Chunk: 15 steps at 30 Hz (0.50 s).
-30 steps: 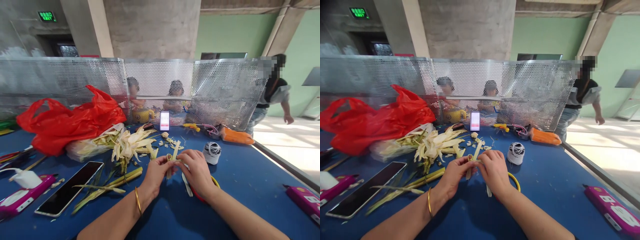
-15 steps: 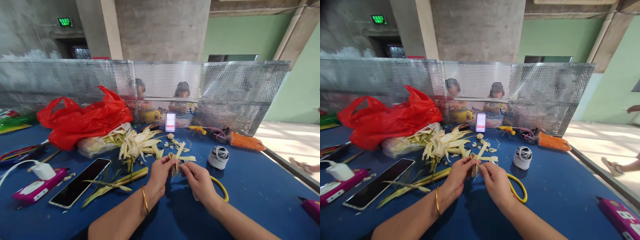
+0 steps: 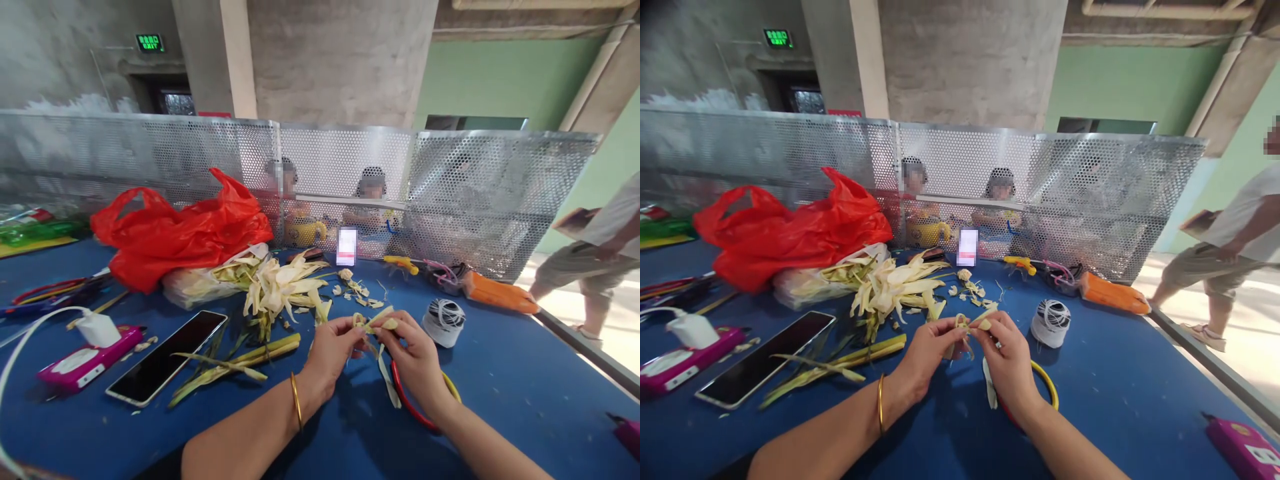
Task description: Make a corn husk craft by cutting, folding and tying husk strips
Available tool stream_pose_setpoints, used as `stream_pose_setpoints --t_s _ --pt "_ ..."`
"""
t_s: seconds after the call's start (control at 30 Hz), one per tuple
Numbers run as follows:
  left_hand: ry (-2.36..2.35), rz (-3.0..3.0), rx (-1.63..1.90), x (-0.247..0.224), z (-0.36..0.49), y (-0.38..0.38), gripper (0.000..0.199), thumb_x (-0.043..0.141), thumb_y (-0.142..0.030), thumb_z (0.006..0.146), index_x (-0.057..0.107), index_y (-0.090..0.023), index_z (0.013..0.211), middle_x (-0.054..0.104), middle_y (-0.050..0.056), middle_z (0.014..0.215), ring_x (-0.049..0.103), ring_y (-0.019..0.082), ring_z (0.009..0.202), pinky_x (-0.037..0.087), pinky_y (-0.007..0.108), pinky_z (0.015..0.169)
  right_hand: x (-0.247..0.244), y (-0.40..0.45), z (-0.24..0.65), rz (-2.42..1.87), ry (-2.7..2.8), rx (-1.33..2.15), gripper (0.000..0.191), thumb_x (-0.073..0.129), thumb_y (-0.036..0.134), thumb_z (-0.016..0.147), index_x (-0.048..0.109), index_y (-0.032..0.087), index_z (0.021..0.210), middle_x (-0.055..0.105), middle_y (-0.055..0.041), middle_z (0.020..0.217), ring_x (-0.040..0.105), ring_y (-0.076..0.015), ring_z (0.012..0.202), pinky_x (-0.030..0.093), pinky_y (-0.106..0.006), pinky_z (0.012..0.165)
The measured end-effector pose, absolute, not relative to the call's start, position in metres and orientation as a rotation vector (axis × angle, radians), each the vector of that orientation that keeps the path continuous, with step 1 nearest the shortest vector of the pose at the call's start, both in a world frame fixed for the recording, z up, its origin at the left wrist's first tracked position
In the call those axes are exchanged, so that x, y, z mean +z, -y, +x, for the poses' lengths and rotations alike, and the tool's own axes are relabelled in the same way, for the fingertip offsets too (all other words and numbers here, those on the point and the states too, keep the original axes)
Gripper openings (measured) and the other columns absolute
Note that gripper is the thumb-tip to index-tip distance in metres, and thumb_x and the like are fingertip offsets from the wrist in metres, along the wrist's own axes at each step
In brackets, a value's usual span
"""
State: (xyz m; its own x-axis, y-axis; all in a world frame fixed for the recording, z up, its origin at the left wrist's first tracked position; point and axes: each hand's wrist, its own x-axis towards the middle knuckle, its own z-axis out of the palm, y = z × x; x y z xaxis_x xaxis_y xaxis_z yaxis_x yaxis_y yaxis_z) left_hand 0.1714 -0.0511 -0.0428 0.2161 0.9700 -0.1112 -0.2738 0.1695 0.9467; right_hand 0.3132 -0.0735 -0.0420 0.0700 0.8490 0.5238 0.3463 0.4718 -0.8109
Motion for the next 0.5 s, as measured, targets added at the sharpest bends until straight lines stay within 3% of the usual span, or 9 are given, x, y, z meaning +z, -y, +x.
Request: stream_pose_setpoints --t_s 0.17,0.33,0.5 --pt "-0.843 1.134 1.058 -0.044 0.174 0.053 0.027 0.073 -0.032 0.064 0.071 -0.013 0.084 0.068 0.003 0.070 0.057 0.011 0.060 0.044 0.023 0.059 -0.037 0.074 0.314 -1.155 1.467 0.733 0.024 0.060 0.043 0.082 0.064 0.019 0.085 0.058 -0.0002 0.068 0.053 -0.0141 0.060 0.043 -0.025 0.056" --pt "-0.880 1.056 1.101 -0.047 0.176 0.051 0.026 0.077 -0.027 0.058 0.065 -0.014 0.077 0.067 0.002 0.065 0.059 0.012 0.058 0.047 0.024 0.058 -0.030 0.073 0.315 -1.259 1.452 0.775 0.034 0.059 0.049 0.080 0.055 0.019 0.064 0.047 0.0029 0.055 0.043 -0.0112 0.052 0.036 -0.023 0.051" --pt "-0.932 1.084 1.141 -0.046 0.174 0.049 0.017 0.074 -0.023 0.060 0.068 -0.013 0.074 0.068 0.003 0.067 0.059 0.012 0.059 0.047 0.023 0.058 -0.031 0.070 0.322 -1.359 1.588 0.736 0.037 0.058 0.050 0.078 0.055 0.018 0.058 0.048 0.0015 0.059 0.043 -0.0126 0.057 0.032 -0.024 0.052"
